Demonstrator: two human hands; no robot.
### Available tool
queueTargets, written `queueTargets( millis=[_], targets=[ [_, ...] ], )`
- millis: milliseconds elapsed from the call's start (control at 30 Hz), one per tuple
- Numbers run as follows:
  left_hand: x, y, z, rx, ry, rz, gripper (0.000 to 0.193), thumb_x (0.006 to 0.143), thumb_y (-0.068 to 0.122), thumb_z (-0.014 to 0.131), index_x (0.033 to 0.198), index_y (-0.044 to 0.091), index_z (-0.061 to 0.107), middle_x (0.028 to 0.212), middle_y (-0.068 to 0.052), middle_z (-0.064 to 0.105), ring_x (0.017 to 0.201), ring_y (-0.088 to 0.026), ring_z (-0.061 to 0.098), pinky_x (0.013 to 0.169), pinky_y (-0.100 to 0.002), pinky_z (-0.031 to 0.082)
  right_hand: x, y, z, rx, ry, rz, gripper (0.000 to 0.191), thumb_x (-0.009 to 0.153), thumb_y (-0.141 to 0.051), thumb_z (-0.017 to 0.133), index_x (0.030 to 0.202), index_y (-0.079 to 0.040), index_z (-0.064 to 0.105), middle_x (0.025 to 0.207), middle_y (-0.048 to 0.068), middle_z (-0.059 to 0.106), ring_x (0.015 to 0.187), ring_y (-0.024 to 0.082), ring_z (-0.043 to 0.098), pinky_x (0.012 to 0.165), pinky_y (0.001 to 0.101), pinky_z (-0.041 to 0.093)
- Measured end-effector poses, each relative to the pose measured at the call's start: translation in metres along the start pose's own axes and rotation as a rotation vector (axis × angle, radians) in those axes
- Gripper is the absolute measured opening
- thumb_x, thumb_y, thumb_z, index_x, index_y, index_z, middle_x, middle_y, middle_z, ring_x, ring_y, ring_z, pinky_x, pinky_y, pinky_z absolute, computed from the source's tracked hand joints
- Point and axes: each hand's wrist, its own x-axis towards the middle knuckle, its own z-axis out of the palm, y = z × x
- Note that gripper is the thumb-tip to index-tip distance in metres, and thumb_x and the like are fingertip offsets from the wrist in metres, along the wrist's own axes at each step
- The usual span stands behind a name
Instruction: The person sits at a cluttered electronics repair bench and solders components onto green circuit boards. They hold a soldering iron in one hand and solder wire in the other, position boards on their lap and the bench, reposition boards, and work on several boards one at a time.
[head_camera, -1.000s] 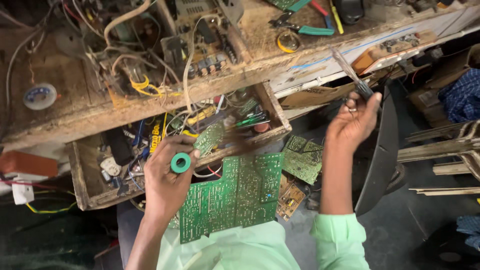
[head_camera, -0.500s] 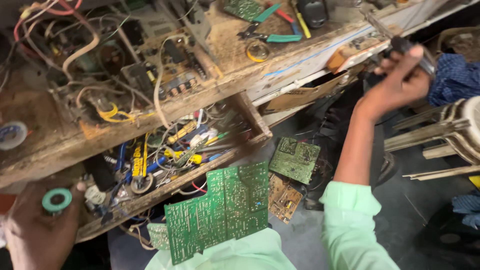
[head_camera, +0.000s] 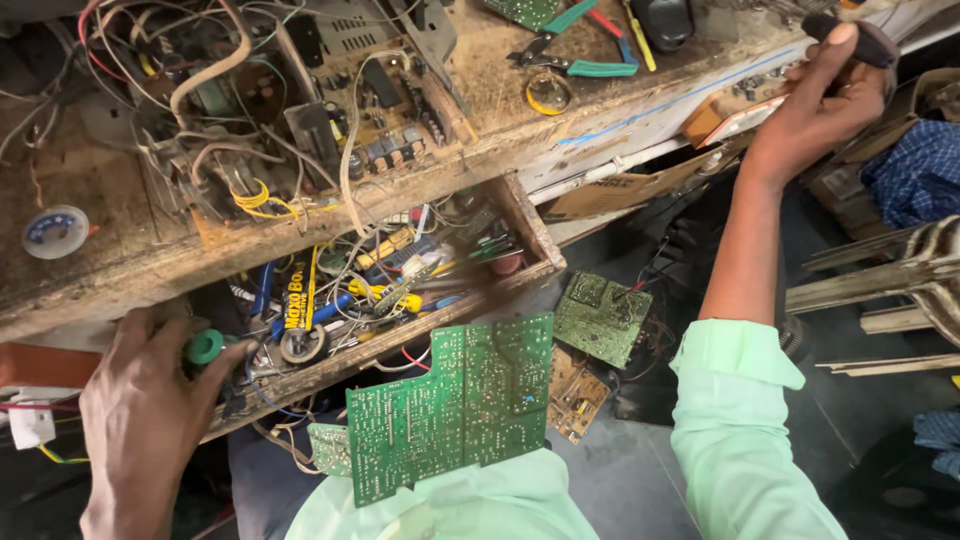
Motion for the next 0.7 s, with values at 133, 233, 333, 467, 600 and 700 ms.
queueTargets(
  millis=[133, 233, 333, 467, 600, 700],
  targets=[
    [0.008, 0.012, -0.012, -0.015, -0.007, 0.014, 0.060, 0.076, 0.042, 0.087, 0.114, -0.002, 0.074, 0.105, -0.016, 0.065, 0.084, -0.029, 0.068, 0.073, -0.041, 0.056, -0.005, 0.007, 0.000, 0.094, 0.027, 0.004, 0.029, 0.114, -0.027, 0.063, 0.107, 0.002, 0.060, 0.084, 0.006, 0.063, 0.069, 0.015, 0.056, 0.060, 0.0362, 0.044],
    [-0.001, 0.013, -0.029, -0.199, 0.052, -0.008, 0.049, 0.082, 0.029, 0.084, 0.117, -0.003, 0.073, 0.108, -0.019, 0.066, 0.081, -0.029, 0.068, 0.071, -0.041, 0.055, -0.004, 0.016, 0.002, -0.037, -0.100, 0.183, 0.026, 0.112, -0.024, 0.065, 0.108, 0.001, 0.062, 0.087, 0.007, 0.064, 0.072, 0.015, 0.058, 0.062, 0.0352, 0.045],
    [-0.034, 0.023, -0.055, -0.359, 0.054, 0.045, 0.041, 0.086, 0.022, 0.083, 0.120, 0.000, 0.072, 0.104, -0.014, 0.069, 0.084, -0.027, 0.067, 0.074, -0.040, 0.054, -0.004, 0.025, 0.008, -0.159, -0.371, 0.560, 0.022, 0.110, -0.021, 0.068, 0.110, 0.001, 0.063, 0.089, 0.007, 0.065, 0.075, 0.016, 0.059, 0.065, 0.0343, 0.046],
    [-0.066, 0.062, -0.093, -0.645, -0.153, 0.347, 0.037, 0.087, 0.020, 0.081, 0.117, 0.002, 0.071, 0.099, -0.012, 0.069, 0.086, -0.028, 0.067, 0.076, -0.041, 0.054, -0.013, 0.018, 0.021, -0.218, -0.599, 0.784, 0.018, 0.107, -0.017, 0.071, 0.111, 0.000, 0.064, 0.093, 0.008, 0.067, 0.079, 0.017, 0.062, 0.068, 0.0330, 0.048],
    [-0.079, 0.100, -0.100, -0.843, -0.388, 0.489, 0.031, 0.086, 0.017, 0.077, 0.113, 0.003, 0.069, 0.097, -0.013, 0.068, 0.087, -0.031, 0.066, 0.075, -0.043, 0.053, -0.020, -0.029, 0.042, -0.226, -0.715, 0.766, 0.017, 0.105, -0.013, 0.074, 0.113, -0.001, 0.066, 0.097, 0.008, 0.068, 0.082, 0.018, 0.064, 0.071, 0.0317, 0.049],
    [-0.067, 0.105, -0.089, -0.852, -0.384, 0.461, 0.028, 0.085, 0.015, 0.075, 0.109, 0.003, 0.067, 0.096, -0.014, 0.067, 0.087, -0.033, 0.065, 0.074, -0.045, 0.052, -0.034, -0.093, 0.057, -0.142, -0.744, 0.632, 0.017, 0.103, -0.010, 0.076, 0.114, -0.001, 0.067, 0.100, 0.008, 0.070, 0.085, 0.018, 0.065, 0.073, 0.0308, 0.050]
  ],
)
